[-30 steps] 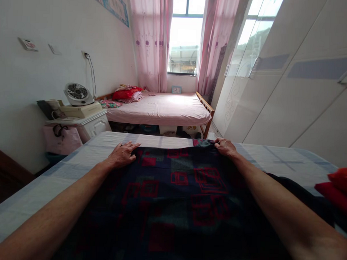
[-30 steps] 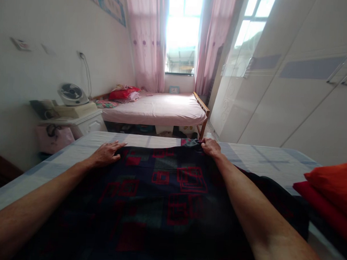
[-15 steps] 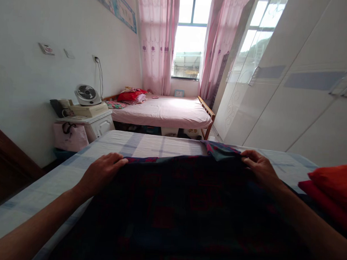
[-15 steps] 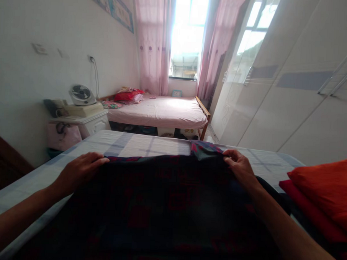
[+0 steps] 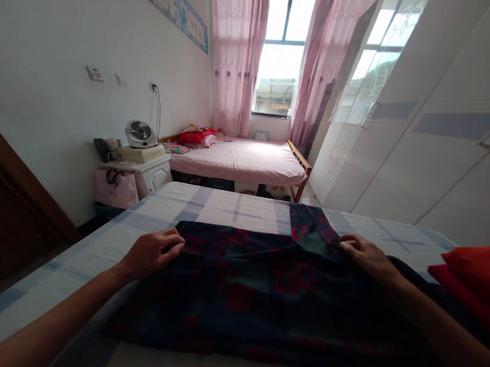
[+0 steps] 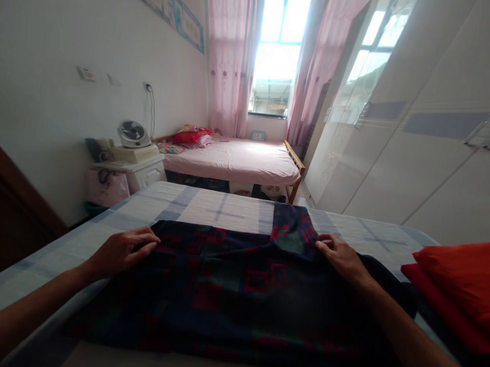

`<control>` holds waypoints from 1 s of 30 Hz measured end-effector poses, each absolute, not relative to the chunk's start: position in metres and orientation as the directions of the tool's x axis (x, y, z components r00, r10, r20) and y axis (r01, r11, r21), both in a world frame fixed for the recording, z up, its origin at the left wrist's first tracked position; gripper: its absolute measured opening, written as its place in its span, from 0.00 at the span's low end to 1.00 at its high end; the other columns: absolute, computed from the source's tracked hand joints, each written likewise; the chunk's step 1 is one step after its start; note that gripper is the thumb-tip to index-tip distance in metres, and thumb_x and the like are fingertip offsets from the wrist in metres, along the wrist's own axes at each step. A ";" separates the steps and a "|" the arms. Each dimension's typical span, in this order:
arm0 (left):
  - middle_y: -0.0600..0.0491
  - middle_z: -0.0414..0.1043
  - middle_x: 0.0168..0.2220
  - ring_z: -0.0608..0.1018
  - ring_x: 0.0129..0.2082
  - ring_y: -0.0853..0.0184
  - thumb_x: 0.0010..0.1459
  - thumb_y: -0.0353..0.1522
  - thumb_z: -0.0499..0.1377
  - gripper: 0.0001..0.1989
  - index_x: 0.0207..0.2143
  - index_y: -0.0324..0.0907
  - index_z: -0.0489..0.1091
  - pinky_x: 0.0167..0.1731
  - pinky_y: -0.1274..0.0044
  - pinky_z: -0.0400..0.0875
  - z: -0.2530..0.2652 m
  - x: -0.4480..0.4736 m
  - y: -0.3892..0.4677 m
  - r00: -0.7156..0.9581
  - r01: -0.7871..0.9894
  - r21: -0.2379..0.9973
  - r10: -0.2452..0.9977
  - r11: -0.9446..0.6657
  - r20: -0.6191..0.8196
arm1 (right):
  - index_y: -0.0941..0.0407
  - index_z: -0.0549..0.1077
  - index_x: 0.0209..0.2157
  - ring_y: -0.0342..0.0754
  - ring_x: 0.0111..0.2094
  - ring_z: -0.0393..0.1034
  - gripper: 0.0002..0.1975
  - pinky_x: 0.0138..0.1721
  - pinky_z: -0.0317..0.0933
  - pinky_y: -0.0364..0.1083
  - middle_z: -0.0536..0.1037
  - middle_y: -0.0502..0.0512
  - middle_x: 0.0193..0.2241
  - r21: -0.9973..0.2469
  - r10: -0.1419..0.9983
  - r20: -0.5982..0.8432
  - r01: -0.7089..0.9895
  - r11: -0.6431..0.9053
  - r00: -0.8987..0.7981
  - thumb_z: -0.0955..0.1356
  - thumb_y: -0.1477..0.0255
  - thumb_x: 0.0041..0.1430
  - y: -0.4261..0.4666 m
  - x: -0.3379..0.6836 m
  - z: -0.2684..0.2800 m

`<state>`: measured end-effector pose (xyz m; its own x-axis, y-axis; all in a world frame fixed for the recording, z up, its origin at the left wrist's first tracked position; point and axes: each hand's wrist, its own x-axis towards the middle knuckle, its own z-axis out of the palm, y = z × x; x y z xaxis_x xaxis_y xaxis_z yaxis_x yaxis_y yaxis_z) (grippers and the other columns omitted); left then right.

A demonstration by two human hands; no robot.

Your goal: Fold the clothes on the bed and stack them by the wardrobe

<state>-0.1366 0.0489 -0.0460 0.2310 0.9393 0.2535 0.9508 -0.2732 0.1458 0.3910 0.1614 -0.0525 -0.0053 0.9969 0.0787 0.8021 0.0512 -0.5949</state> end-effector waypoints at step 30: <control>0.48 0.55 0.63 0.57 0.63 0.54 0.59 0.42 0.50 0.24 0.56 0.46 0.65 0.59 0.61 0.53 -0.072 -0.120 0.090 0.256 0.966 -0.032 0.925 -0.258 0.280 | 0.60 0.66 0.52 0.57 0.56 0.60 0.21 0.53 0.55 0.53 0.67 0.66 0.53 -0.317 0.963 0.268 0.947 0.054 0.035 0.62 0.68 0.59 0.211 0.290 -0.056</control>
<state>-0.1197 0.0899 -0.0723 0.2562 0.9251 0.2804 0.9657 -0.2578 -0.0319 0.2897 0.2114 -0.0559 0.0349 0.9628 0.2679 0.9471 0.0537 -0.3165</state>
